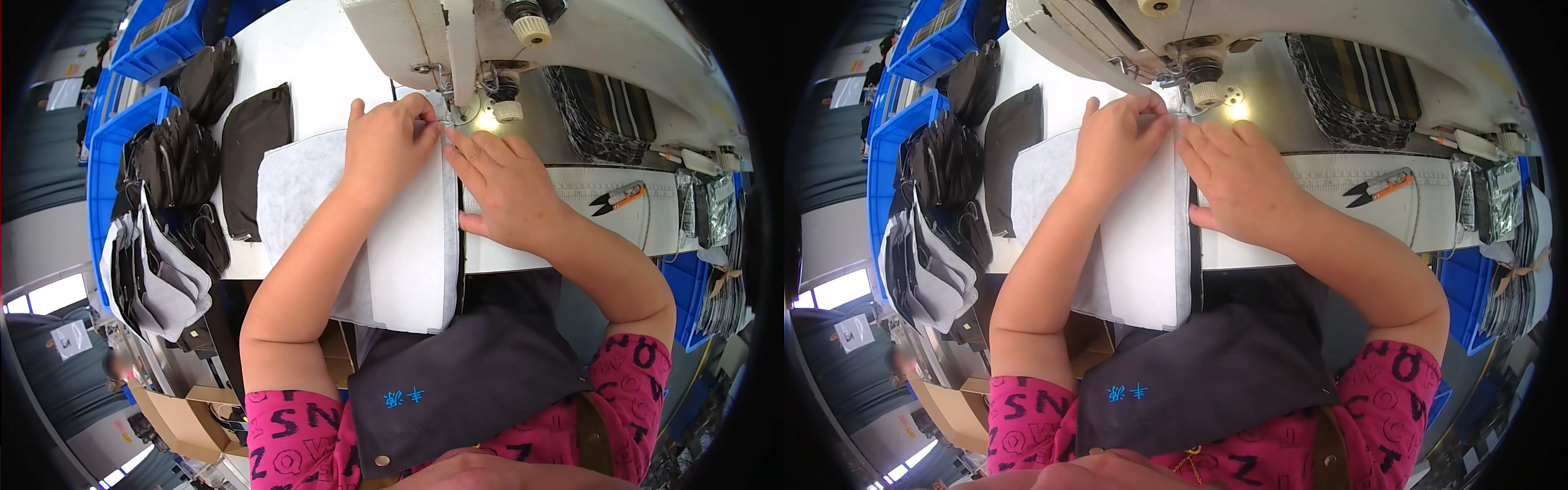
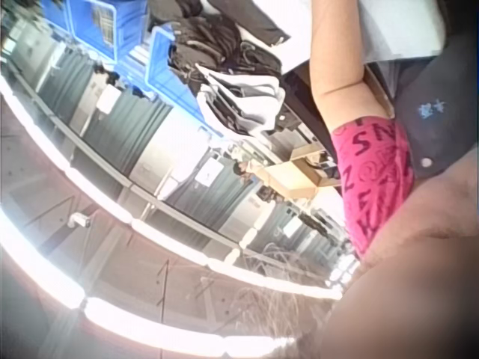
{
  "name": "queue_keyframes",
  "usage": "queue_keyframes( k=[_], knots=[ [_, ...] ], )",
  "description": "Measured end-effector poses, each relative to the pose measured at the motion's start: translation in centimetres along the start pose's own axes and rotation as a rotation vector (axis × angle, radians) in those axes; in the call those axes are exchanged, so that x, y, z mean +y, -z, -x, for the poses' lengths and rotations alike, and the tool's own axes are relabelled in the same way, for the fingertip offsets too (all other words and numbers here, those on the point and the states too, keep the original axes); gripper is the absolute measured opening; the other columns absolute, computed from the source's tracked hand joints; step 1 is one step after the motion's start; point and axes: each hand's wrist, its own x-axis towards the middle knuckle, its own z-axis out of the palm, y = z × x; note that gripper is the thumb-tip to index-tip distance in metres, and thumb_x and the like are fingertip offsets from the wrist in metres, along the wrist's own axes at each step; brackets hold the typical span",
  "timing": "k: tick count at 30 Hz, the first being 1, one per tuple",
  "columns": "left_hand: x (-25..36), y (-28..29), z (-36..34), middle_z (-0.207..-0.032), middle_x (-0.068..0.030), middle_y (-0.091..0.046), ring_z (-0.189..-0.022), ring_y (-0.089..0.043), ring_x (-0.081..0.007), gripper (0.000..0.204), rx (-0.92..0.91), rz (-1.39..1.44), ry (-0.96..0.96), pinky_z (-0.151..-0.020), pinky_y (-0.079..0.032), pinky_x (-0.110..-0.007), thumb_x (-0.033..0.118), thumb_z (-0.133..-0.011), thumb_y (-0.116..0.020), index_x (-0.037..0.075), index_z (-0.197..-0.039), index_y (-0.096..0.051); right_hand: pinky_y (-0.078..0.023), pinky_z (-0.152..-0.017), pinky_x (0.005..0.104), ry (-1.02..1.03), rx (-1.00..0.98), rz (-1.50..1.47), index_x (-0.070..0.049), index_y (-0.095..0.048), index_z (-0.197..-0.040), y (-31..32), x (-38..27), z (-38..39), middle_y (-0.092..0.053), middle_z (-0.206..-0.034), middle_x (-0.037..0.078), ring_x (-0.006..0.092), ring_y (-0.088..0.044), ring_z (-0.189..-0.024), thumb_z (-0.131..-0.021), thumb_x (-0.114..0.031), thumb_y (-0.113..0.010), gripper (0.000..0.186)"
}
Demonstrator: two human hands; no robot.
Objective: Sewing together fabric and leather components to assemble small bags or pouches using an industrial sewing machine.
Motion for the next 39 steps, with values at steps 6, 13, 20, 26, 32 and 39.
queue_keyframes(
  k=[6, 13, 20, 26, 32, 39],
  knots=[
    [-0.6, -0.6, 0.2, -0.087, -0.0075, -0.07, -0.079, -0.063, -0.0271, 0.018, 0.066, 0.058, -0.043, -0.094, -0.039, -0.042, 0.024, -0.093, -0.068, 0.007, -0.092, -0.069, -0.043, -0.098, 0.0393, -0.041, -0.036, -0.012, 0.002, -0.062, -0.131, 0.1, 0.1, -0.1, -0.055, -0.148, 0.012, 0.0256, -0.054, -0.123, -0.064, -0.032, -0.085, 0.079],
    [-0.9, -0.8, 0.0, -0.086, -0.0073, -0.069, -0.074, -0.061, -0.0264, 0.019, 0.072, 0.045, -0.066, -0.088, -0.039, -0.039, 0.024, -0.093, -0.069, 0.005, -0.092, -0.069, -0.042, -0.1, 0.0395, -0.049, -0.047, -0.011, 0.002, -0.061, -0.132, 0.2, 0.0, -0.3, -0.054, -0.15, 0.012, 0.0253, -0.054, -0.123, -0.064, -0.031, -0.085, 0.079],
    [-1.4, -2.1, -0.6, -0.111, -0.0066, -0.066, -0.111, -0.057, -0.0304, 0.01, 0.202, -0.06, -0.134, -0.088, -0.036, -0.045, 0.02, -0.089, -0.07, 0.01, -0.089, -0.067, -0.042, -0.103, 0.0417, -0.06, -0.066, -0.011, 0.001, -0.06, -0.134, 0.1, 0.7, -0.5, -0.053, -0.151, 0.012, 0.027, -0.053, -0.124, -0.066, -0.03, -0.085, 0.079],
    [-1.8, -2.6, -2.2, -0.115, -0.0096, -0.065, -0.131, -0.048, -0.034, 0.012, 0.184, -0.05, -0.124, -0.092, -0.036, -0.049, 0.02, -0.087, -0.07, 0.01, -0.092, -0.069, -0.043, -0.102, 0.0424, -0.122, -0.066, -0.012, -0.003, -0.06, -0.137, 0.2, 1.4, -0.8, -0.053, -0.152, 0.007, 0.0281, -0.051, -0.131, -0.068, -0.029, -0.085, 0.078],
    [-1.9, -2.5, -3.3, -0.121, -0.0097, -0.064, -0.135, -0.046, -0.0348, 0.013, 0.091, -0.029, -0.084, -0.093, -0.037, -0.049, 0.02, -0.087, -0.068, 0.009, -0.093, -0.072, -0.047, -0.093, 0.0422, -0.152, -0.088, 0.025, -0.005, -0.06, -0.137, 0.2, 1.7, -1.0, -0.053, -0.151, 0.006, 0.0266, -0.052, -0.132, -0.069, -0.028, -0.084, 0.075],
    [-2.2, -2.6, -3.8, -0.124, -0.0101, -0.065, -0.137, -0.046, -0.0349, 0.015, 0.062, 0.05, -0.053, -0.094, -0.038, -0.049, 0.02, -0.087, -0.068, 0.01, -0.097, -0.073, -0.047, -0.091, 0.0412, -0.146, -0.067, 0.031, -0.005, -0.06, -0.137, 0.1, 1.8, -1.1, -0.054, -0.15, 0.006, 0.0259, -0.053, -0.131, -0.069, -0.028, -0.083, 0.076]
  ],
)
